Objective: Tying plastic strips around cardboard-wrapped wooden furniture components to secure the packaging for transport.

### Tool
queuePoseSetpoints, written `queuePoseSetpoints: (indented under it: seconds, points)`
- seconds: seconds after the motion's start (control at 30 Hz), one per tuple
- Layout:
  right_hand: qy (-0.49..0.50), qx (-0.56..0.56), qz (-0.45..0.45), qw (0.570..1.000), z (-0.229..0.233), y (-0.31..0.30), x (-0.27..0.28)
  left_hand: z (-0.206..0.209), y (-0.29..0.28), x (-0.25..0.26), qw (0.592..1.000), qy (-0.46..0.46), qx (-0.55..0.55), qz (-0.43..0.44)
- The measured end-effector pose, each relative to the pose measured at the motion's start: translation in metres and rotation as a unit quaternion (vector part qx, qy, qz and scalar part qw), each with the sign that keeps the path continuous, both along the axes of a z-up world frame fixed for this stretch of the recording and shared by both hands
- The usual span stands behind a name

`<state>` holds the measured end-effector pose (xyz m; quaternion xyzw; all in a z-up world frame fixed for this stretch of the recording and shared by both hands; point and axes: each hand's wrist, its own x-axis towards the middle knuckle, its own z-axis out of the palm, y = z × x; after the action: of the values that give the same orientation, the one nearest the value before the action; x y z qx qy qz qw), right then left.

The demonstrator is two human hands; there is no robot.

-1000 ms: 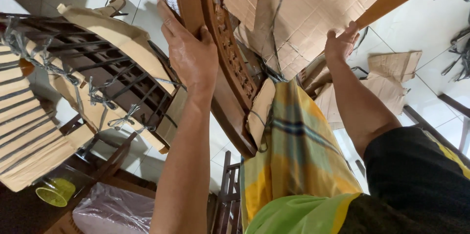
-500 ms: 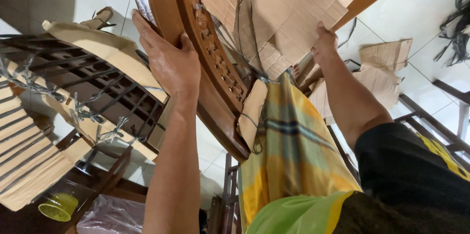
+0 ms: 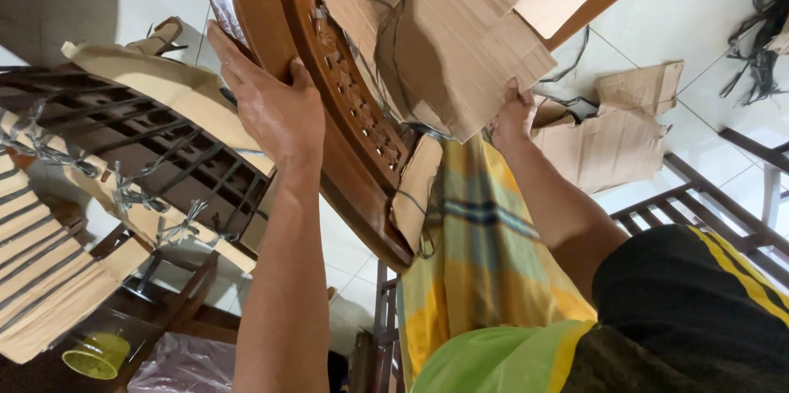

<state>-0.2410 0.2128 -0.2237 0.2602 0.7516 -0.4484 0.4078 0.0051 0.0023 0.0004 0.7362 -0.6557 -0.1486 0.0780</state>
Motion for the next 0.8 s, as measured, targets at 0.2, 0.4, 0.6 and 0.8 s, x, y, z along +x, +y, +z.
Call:
queuePoseSetpoints:
  seconds: [0.2,0.4,0.6,0.8]
  points:
    - [0.042,-0.009,-0.027,0.999,-0.003,0.039,0.025,-0.001,0.001,0.001,1.000,-0.005,0.007,0.007]
    - [-0.010,-0.006,-0.040,0.999,0.028,0.071,0.042,0.003,0.000,0.000,1.000,0.014,0.009,0.010]
    - [-0.024,-0.038,-0.061,0.997,0.023,0.094,0.019,0.003,-0.002,0.000,1.000,0.013,0.016,0.010]
    - [0.058,0.084,0.062,0.993,-0.031,0.106,-0.047,-0.001,-0.003,0.002,0.999,0.013,0.030,0.025]
